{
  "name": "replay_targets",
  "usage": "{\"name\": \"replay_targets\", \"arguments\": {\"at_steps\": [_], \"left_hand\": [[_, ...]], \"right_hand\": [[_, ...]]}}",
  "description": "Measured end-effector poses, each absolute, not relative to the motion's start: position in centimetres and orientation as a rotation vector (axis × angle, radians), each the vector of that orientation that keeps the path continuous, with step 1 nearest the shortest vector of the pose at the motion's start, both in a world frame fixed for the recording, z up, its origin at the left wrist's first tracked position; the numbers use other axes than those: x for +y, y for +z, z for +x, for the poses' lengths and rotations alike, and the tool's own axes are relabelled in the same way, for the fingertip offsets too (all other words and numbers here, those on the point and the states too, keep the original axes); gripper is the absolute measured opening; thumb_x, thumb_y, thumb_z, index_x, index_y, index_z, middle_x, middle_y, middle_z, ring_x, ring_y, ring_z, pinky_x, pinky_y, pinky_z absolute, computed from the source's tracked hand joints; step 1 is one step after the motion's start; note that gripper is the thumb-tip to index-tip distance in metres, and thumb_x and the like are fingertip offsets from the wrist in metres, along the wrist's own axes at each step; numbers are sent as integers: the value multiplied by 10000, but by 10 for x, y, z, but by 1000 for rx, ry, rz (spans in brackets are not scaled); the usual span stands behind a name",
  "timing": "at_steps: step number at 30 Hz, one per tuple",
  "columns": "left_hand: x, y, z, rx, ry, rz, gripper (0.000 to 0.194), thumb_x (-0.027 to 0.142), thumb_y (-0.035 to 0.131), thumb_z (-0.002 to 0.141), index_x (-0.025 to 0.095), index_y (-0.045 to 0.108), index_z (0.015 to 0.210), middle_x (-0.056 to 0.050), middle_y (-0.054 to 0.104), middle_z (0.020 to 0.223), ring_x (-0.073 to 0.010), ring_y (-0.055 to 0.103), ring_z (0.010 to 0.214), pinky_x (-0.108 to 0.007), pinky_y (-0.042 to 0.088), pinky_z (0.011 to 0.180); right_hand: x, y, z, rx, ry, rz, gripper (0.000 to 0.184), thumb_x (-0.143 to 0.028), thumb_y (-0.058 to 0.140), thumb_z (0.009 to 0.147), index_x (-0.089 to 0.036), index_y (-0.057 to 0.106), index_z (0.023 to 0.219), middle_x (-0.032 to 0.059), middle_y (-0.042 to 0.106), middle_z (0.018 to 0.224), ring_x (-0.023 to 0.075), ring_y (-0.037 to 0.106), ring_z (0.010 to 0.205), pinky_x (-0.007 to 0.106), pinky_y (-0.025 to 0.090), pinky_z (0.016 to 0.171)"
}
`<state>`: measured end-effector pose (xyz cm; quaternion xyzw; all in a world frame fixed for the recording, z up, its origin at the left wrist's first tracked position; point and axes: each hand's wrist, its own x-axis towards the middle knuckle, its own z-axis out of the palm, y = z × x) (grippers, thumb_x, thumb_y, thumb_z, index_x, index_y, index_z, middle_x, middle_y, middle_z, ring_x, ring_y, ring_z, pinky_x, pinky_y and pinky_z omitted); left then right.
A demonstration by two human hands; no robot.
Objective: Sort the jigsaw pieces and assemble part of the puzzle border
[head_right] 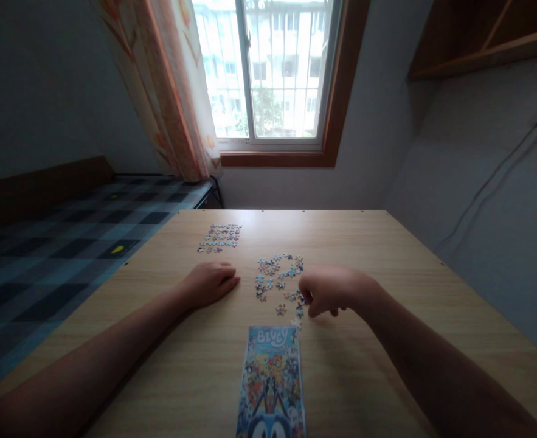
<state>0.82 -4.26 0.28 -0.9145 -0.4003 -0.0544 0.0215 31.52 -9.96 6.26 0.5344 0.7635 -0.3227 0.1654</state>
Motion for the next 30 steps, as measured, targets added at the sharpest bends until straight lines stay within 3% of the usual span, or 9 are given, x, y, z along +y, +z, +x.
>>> {"name": "replay_targets", "arguments": {"at_steps": [7,16,21,26,30], "left_hand": [[-42,3,9,-1235,-153,-2818,378,400,435,975,191,597,704,-39,656,781,-174,590,685,-284,370,610],[-43,3,9,-1220,-149,-2813,380,398,432,980,191,593,704,-36,653,779,-175,589,684,-289,358,603],[-42,3,9,-1222,-142,-2811,377,395,434,979,189,590,705,-36,656,779,-175,591,688,-288,356,609],[-41,1,9,-1225,-138,-2815,381,402,431,981,188,590,709,-36,658,787,-176,595,697,-291,356,608],[-42,2,9,-1234,-142,-2811,377,397,435,976,187,590,705,-38,664,786,-183,602,702,-298,355,606]], "right_hand": [[-104,54,303,2575,-881,1223,155,-239,796,744,-185,670,816,-10,642,731,112,561,594,223,369,526],[-120,48,281,2623,-503,1140,216,-338,832,681,-201,668,710,-9,581,645,118,416,527,259,261,490],[-122,53,284,2598,-462,1185,289,-428,846,680,-195,681,727,12,612,668,138,467,561,263,270,501],[-111,70,305,2589,-516,1376,103,-206,750,760,-202,734,861,27,693,800,155,568,693,253,336,572],[-96,75,326,2495,-422,1570,223,-106,655,762,-223,768,914,36,718,822,167,591,694,265,362,593]]}}
